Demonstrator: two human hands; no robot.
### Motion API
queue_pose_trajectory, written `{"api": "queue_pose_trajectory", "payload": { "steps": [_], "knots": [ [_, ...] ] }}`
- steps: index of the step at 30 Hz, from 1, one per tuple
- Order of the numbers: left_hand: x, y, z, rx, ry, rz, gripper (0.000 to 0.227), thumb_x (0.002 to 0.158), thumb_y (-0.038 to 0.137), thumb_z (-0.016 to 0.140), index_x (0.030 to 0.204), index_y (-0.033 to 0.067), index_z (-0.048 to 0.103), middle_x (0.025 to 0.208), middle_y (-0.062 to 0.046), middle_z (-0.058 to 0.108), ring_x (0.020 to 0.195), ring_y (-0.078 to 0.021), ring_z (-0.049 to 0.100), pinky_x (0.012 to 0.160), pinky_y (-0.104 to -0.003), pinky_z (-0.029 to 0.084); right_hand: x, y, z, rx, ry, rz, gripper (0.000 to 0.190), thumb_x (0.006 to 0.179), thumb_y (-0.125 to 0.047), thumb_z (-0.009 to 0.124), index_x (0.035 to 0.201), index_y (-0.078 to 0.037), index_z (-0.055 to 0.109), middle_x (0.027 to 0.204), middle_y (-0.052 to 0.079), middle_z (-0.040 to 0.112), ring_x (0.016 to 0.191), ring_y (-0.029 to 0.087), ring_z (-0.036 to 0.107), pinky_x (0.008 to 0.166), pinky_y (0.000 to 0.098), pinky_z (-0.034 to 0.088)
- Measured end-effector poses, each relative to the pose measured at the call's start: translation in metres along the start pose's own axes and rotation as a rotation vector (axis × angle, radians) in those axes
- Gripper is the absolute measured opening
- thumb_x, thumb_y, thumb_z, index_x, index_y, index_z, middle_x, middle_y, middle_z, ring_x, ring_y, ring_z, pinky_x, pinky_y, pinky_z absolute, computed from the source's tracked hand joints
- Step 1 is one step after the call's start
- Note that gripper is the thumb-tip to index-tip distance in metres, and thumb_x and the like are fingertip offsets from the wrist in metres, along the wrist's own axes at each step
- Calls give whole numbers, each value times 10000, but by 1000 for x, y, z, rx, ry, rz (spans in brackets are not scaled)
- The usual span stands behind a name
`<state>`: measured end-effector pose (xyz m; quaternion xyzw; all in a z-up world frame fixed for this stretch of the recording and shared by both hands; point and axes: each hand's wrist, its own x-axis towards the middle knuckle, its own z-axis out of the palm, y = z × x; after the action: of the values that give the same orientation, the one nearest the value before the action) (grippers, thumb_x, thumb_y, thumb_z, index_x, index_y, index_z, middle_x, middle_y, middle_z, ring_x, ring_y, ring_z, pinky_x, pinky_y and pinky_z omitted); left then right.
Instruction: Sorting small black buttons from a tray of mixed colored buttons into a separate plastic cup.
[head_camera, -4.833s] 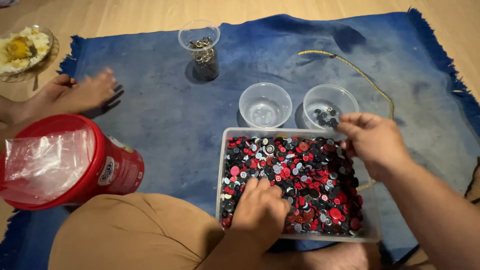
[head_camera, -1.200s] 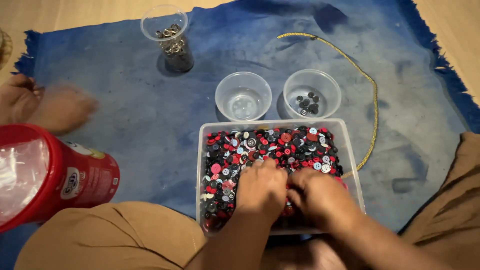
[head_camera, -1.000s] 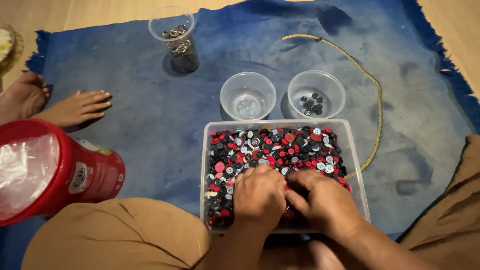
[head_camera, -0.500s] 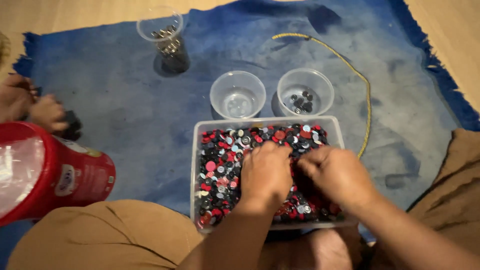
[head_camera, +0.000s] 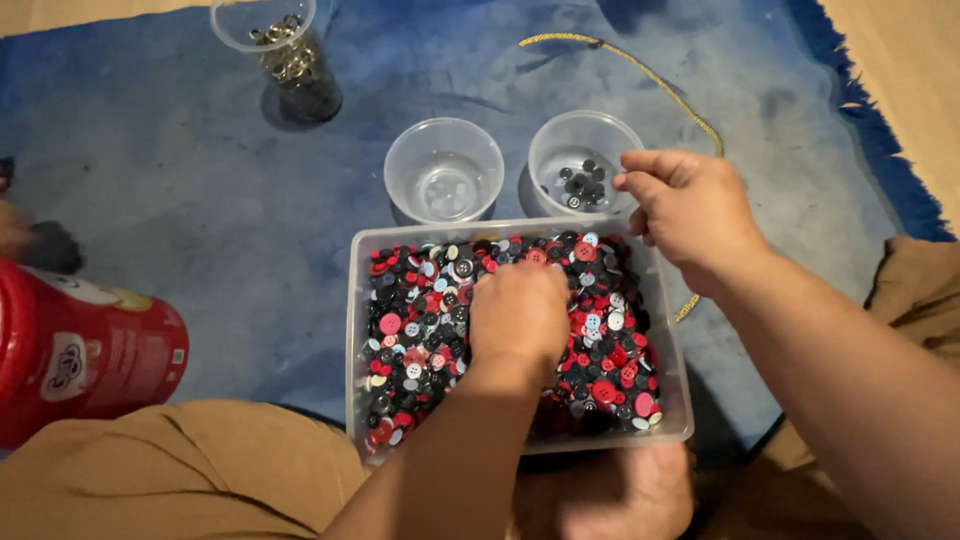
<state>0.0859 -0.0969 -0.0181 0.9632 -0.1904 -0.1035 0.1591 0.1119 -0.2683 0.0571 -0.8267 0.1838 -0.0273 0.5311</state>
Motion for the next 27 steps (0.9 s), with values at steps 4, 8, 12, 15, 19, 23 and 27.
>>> {"api": "queue_pose_trajectory", "payload": {
  "steps": [4, 8, 12, 15, 19, 23, 27],
  "knots": [
    [-3, 6, -18, -479, 52, -328, 185, 935, 335, 637, 994, 287, 806, 916, -70, 776, 986, -340, 739, 850, -465, 597, -22, 9, 7, -51, -54, -40, 206, 986, -154, 664, 1146, -54, 745, 682, 108, 700, 441, 126, 552, 381, 245, 421],
    [-5, 20, -16, -911, 91, -576, 187, 865, 312, 703, 1013, 310, 817, 761, 26, 767, 822, -167, 759, 732, -303, 597, -61, 12, 15, -57, -171, 23, 208, 909, -153, 752, 1099, -86, 804, 883, 116, 802, 713, 149, 669, 625, 311, 553],
    [-12, 25, 1, -1114, 103, -574, 205, 872, 148, 712, 1048, 167, 818, 666, -44, 753, 594, -117, 739, 567, -235, 564, -75, 32, 20, -70, -124, 98, 128, 886, -140, 766, 985, -122, 847, 798, 87, 805, 726, 134, 678, 664, 318, 564],
    [-10, 19, 14, -1152, 45, -649, 208, 831, 203, 769, 1032, 225, 821, 757, -20, 781, 594, -111, 744, 518, -221, 605, -76, 41, 19, 6, -122, 152, 102, 897, -97, 720, 913, -69, 817, 678, 106, 739, 582, 157, 634, 512, 300, 546],
    [-20, 31, -20, -1380, 68, -632, 298, 892, 100, 678, 1176, 50, 754, 980, -154, 780, 718, -151, 759, 628, -253, 637, -80, 25, 16, 266, -80, 244, 138, 939, -95, 667, 965, 26, 728, 720, 145, 698, 593, 197, 652, 534, 305, 589],
    [-30, 43, -64, -1560, 44, -584, 435, 921, 70, 624, 1337, -59, 628, 1105, -146, 745, 740, -80, 704, 679, -170, 597, -85, 18, 8, 565, -49, 298, 146, 967, -122, 640, 1044, 2, 646, 792, 124, 661, 613, 167, 623, 527, 279, 575],
    [-20, 49, -74, -1568, 60, -509, 417, 907, 75, 652, 1307, -42, 654, 1025, -130, 745, 704, -116, 730, 579, -145, 567, -93, 13, 7, 745, 30, 203, 75, 964, -115, 665, 1002, -50, 664, 780, 95, 668, 616, 137, 619, 532, 236, 552]
  ]
}}
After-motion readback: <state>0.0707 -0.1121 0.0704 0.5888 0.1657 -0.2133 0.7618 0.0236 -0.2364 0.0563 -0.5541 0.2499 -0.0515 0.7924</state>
